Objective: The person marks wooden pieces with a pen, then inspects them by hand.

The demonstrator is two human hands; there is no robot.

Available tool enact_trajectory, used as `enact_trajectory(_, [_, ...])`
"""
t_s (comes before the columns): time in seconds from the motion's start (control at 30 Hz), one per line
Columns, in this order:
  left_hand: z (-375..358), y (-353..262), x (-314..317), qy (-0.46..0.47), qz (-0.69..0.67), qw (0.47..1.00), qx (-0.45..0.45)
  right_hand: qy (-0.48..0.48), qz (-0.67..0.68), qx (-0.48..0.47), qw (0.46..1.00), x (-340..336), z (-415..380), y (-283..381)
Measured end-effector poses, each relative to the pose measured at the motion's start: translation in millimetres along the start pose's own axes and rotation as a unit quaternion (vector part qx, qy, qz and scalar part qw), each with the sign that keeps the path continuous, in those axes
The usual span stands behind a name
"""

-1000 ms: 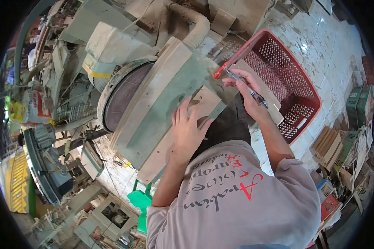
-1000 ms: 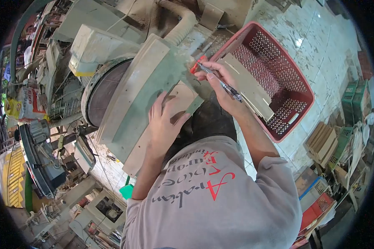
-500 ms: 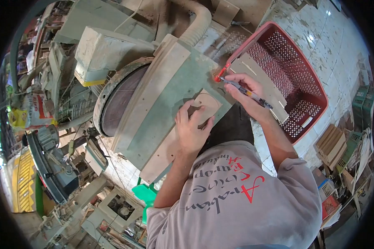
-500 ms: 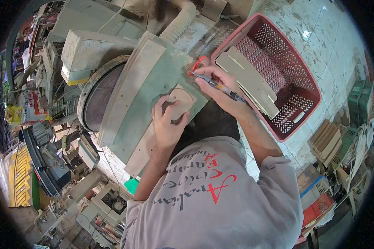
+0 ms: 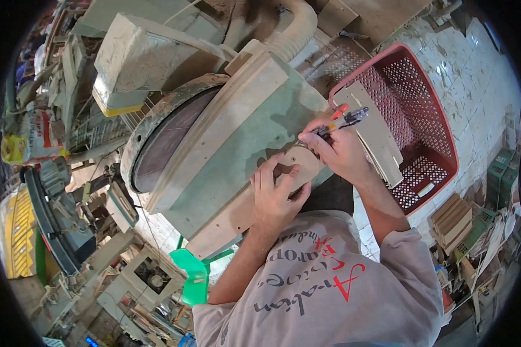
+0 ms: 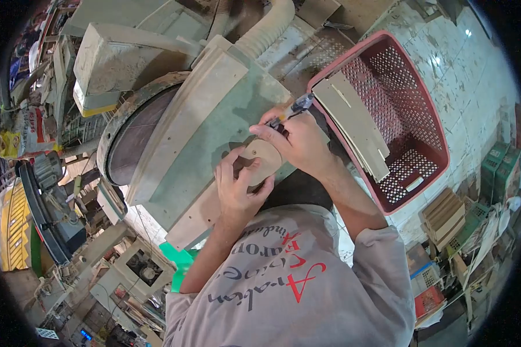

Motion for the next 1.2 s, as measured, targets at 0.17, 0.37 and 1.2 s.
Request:
enact_trajectory(0.17, [0.2, -0.1, -1.2, 0.0, -0.008, 1.0, 0.001, 0.0, -0.051, -0.045, 0.998, 5.2, 8.4, -3.5])
enact_trajectory(0.37, [0.0, -0.2, -4.7, 0.016, -0.03, 0.999, -0.007, 0.028, -0.075, 0.005, 0.997, 2.7, 7.7, -0.4])
enact_trajectory(1.2, [1.7, -1.1, -3.0, -0.002, -0.01, 1.0, 0.005, -0.015, -0.157, -0.111, 0.981, 4.7, 10.7, -1.7])
Point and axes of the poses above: each hand's wrist, its own z-axis towards the middle knuckle, its own x-axis out of the palm, y = z × x, the point moved 1 cm from there along z, towards the middle knuckle, and after that the axes turned 13 degrees about y, right-handed, at the moved point
